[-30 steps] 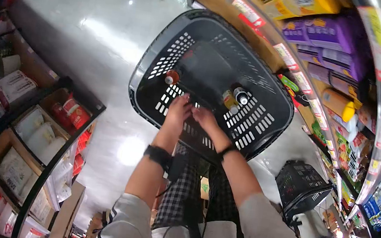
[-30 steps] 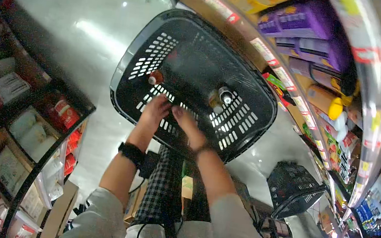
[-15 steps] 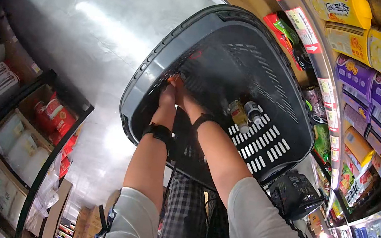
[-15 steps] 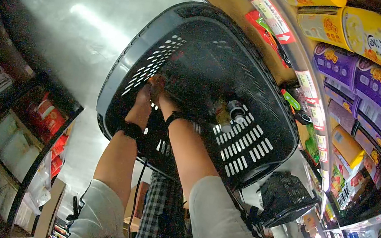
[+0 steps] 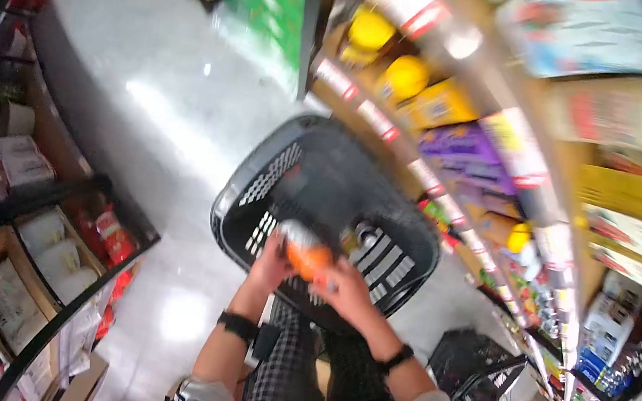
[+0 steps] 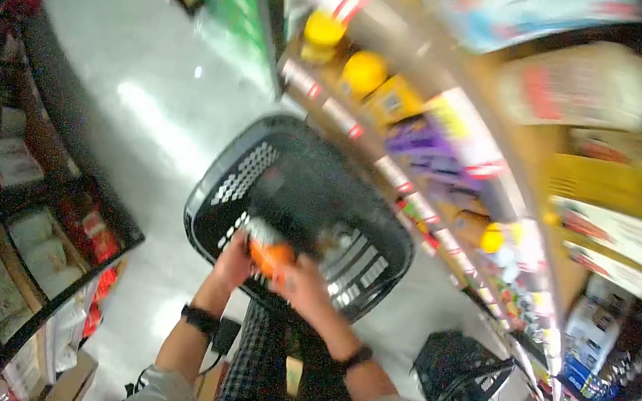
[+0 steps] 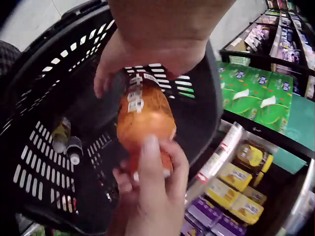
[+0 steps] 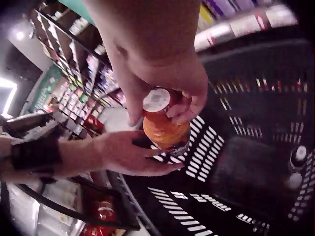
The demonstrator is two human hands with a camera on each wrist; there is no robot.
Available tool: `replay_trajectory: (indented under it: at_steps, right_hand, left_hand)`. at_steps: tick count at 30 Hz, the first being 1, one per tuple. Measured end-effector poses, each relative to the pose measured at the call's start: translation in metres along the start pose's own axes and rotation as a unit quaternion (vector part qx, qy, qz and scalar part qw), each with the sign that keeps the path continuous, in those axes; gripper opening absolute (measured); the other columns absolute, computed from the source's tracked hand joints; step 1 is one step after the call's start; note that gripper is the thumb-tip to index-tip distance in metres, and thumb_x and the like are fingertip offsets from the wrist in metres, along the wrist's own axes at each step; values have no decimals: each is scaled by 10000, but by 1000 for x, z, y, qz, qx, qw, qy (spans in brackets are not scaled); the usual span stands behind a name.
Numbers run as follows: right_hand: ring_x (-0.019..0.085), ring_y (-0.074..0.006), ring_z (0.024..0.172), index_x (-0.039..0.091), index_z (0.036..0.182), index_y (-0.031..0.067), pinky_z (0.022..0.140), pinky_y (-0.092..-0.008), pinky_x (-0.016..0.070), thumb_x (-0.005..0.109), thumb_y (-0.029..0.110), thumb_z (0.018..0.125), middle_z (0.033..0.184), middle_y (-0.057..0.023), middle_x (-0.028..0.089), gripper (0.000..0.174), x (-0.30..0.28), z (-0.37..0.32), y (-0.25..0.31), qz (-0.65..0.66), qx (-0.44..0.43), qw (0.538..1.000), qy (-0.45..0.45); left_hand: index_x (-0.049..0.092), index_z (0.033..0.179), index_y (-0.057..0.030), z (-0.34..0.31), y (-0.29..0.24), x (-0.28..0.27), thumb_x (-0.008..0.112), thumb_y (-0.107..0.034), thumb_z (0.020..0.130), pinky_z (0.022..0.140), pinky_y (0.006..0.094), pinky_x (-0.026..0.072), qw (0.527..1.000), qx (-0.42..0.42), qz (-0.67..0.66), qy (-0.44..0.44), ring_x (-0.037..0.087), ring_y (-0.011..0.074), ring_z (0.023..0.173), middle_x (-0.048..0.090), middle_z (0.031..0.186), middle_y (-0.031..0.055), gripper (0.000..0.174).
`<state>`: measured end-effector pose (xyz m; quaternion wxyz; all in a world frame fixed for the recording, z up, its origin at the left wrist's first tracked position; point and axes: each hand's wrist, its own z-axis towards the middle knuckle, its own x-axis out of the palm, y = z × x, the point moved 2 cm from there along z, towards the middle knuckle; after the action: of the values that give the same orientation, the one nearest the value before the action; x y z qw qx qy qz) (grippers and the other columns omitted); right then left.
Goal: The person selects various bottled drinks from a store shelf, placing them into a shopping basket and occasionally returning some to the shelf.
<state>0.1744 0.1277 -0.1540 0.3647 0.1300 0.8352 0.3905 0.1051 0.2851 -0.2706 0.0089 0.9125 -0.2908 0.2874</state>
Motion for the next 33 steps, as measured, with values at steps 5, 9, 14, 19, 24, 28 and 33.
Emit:
replay_trajectory:
  at_steps: [5,9,14,19,24,28,33]
  right_hand:
    - [512,-267,648,621,909,206,543,-366,423,624,291,747,761,-99,454,183,-91,-161,91,-98,-130,985,-56]
    - [552,-274,750,550,1054,204,637,-343,470,640,260,738,830,-109,517,334,-145,-285,156,-157,-101,980,-71]
    - [528,-129,873,516,1031,54,758,-271,442,656,155,759,960,-51,540,323,-186,-396,154,219,-146,924,-276]
    - [486,-141,1029,392,1243,25,885,-279,394,598,79,786,1137,-54,502,504,-260,-483,202,462,-262,789,-310]
    - [503,-82,889,327,1298,23,771,-235,421,580,59,791,937,-4,514,568,-321,-544,233,455,-433,710,-319]
    - [503,-131,961,347,1280,-1,820,-283,420,578,108,811,1065,-51,518,534,-333,-578,239,424,-425,717,-354]
    - [420,-170,1131,284,1306,17,958,-325,336,635,70,756,1228,-78,438,655,-313,-593,233,406,-433,720,-359]
  left_hand:
    - [382,1265,-153,-144,17,113,473,-384,853,828,367,443,978,20,155,141,478,175,1091,500,1166,19,480]
    - [350,1278,-137,-259,67,174,527,-349,837,835,376,457,936,13,256,243,501,193,1047,493,1158,70,521]
    - [249,1299,-100,-394,105,237,659,-12,709,742,287,477,842,51,359,399,564,162,856,468,1107,81,724]
    - [266,1240,-38,-487,141,326,632,-172,771,653,302,498,748,156,441,470,590,171,711,553,888,95,611]
    - [390,1180,-32,-548,177,399,498,-472,817,550,299,490,733,181,412,510,582,182,684,566,838,104,581]
    - [426,1142,-4,-569,202,433,449,-540,804,498,310,449,729,103,367,568,532,200,593,566,815,133,633]
    - [411,1165,-15,-577,234,445,447,-554,799,473,314,438,735,27,352,579,519,190,569,550,796,129,653]
